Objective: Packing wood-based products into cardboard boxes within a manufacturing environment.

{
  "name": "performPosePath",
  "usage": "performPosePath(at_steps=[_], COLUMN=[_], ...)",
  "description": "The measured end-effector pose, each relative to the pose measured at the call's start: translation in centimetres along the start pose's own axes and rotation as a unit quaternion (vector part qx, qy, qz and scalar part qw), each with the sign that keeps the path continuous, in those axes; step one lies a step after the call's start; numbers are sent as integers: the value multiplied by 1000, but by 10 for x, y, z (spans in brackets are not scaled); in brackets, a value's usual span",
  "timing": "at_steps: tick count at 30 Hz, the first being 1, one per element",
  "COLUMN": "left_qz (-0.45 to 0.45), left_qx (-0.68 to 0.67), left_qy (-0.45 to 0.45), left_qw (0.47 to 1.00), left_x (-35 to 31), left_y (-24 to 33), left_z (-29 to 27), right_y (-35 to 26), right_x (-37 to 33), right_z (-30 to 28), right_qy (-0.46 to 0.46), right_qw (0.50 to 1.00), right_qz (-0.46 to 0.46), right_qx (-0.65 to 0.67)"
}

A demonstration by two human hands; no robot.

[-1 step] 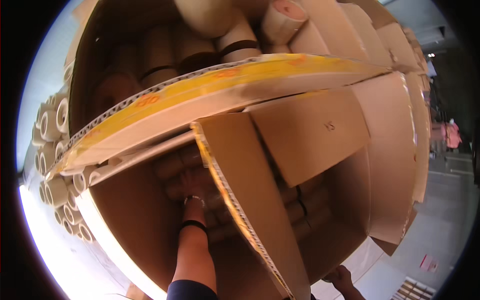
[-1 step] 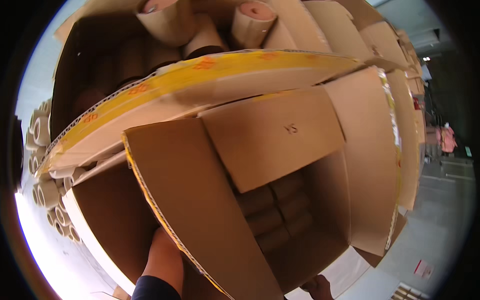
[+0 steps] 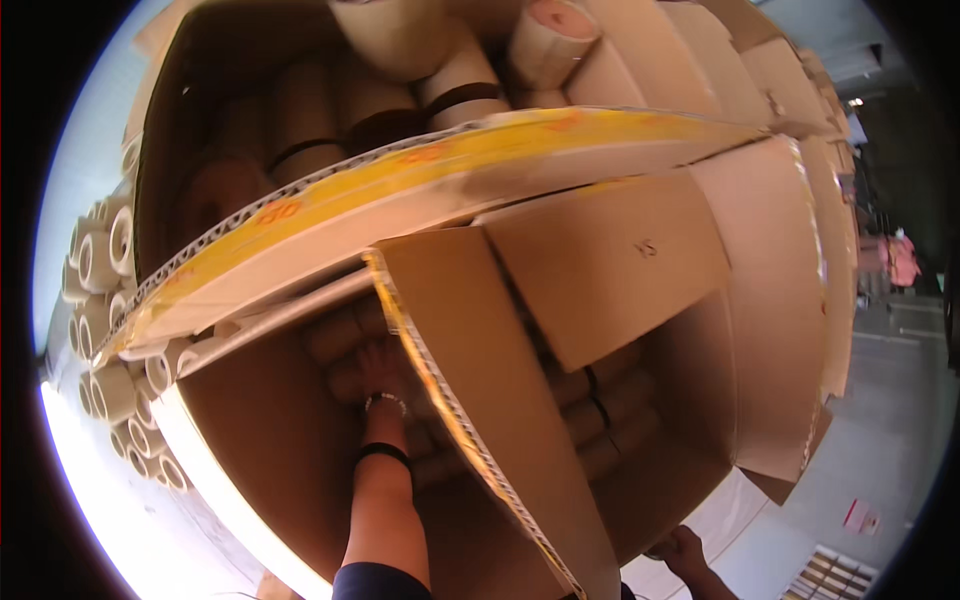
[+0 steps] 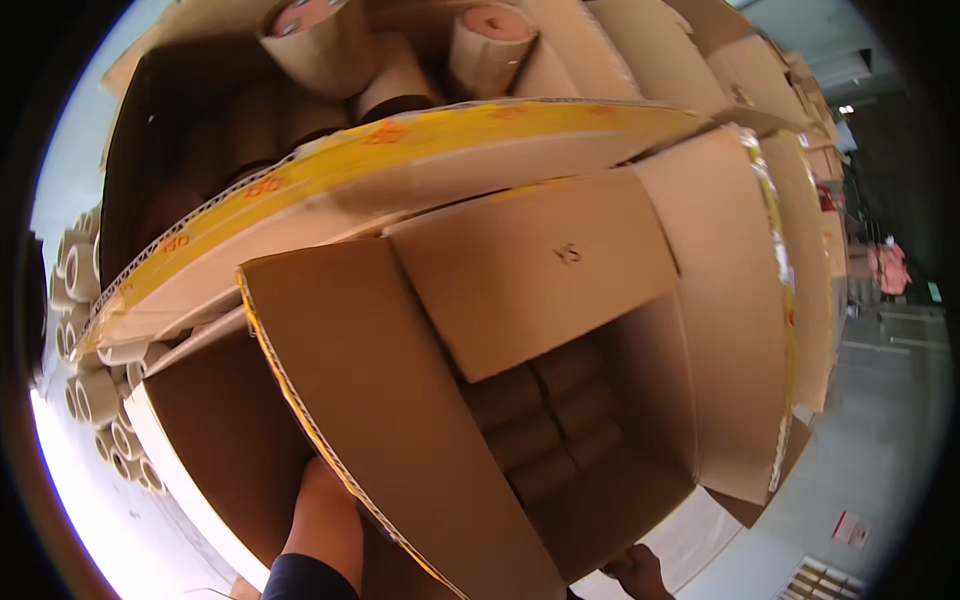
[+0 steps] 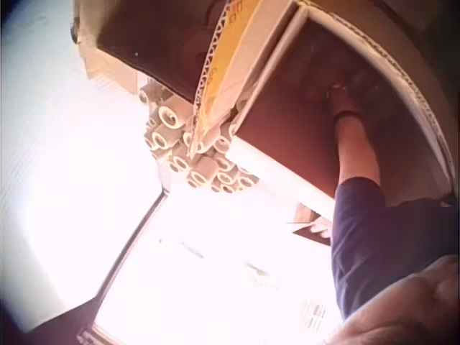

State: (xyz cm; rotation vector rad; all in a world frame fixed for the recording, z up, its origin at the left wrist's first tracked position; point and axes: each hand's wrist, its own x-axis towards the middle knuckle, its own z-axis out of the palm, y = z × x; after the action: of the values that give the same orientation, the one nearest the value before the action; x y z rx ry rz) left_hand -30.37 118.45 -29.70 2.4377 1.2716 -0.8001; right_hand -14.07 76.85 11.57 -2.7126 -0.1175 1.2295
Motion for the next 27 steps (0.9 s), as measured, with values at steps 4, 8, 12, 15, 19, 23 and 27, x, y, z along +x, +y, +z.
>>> performPosePath(at_steps=[4,8,12,15,19,23,27], left_qz=[-10,4,148,251,314,296,137], left_qx=[-99,-395,-146,26,182,83,-214], left_qy=[52,21,46,73,136,129,75], left_qw=[994,919,977,965,922,943,964], left_x=[-20,-63,-97,-133,-188,-251,-287], left_y=[5,41,31,35,51,66,49], left_z=[-26,-129,-128,-127,-126,-147,-114], right_y=[31,38,31,27,38,23,3], right_x=[1,1,6,6,1,-12,6], right_z=[0,-14,-39,-70,-111,-142,-129], right_qy=[8,9,16,41,139,202,322], right_qw=[997,995,990,991,968,945,854], right_qz=[-46,-70,-130,-128,-204,-257,-408], right_qx=[-68,-70,-59,10,36,24,15])
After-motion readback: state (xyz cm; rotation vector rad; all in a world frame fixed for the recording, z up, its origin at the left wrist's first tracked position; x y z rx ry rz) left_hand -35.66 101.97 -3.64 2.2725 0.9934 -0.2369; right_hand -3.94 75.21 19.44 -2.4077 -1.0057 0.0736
